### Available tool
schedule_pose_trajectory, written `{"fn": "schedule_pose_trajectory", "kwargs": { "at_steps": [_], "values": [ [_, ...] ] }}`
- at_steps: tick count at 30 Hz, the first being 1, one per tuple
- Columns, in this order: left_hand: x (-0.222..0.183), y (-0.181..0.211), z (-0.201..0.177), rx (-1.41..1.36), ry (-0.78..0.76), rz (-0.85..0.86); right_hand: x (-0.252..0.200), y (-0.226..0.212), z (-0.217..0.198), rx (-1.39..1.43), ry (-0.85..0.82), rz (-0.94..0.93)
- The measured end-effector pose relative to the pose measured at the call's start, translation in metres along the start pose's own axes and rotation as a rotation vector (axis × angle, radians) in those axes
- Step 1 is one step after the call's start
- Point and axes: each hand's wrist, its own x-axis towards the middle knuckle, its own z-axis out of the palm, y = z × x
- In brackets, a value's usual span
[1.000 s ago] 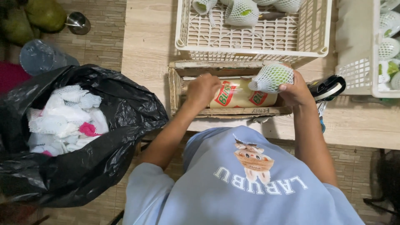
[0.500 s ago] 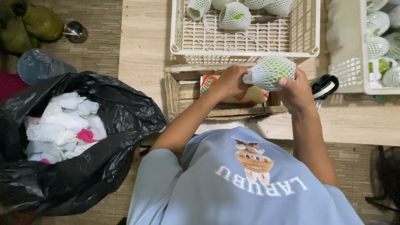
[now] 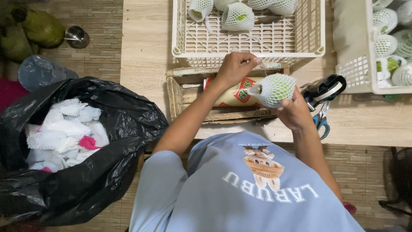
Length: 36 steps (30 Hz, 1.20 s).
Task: Wrapping guavas in protective foam sleeves, placing them in plastic bags, and sealing them with tape.
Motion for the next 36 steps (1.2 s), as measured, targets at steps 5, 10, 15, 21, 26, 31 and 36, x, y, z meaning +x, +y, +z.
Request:
{"fn": "schedule_pose_trajectory", "kwargs": {
  "at_steps": [5,10,15,21,26,31,36],
  "values": [
    [0.020,0.001,-0.003,0.049,0.045,0.046,-0.008,0.000,0.026,-0.296,0.091,0.156],
    [0.028,0.025,-0.006,0.210,-0.011,0.024,0.013,0.006,0.048,-0.367,0.148,0.341],
    [0.035,0.032,-0.009,0.234,0.021,0.067,0.019,0.016,0.052,-0.354,0.146,0.355],
    [0.037,0.034,-0.003,0.194,-0.027,0.040,0.018,0.013,0.054,-0.378,0.264,0.407],
    [0.039,0.042,-0.007,0.213,-0.062,0.175,0.025,0.012,0.052,-0.419,0.225,0.462],
    [0.037,0.070,-0.009,0.241,-0.095,0.231,0.043,0.012,0.057,-0.381,0.221,0.569],
    [-0.007,0.086,0.006,0.220,-0.226,0.307,0.063,0.028,0.029,-0.324,0.114,0.423]
  ]
}}
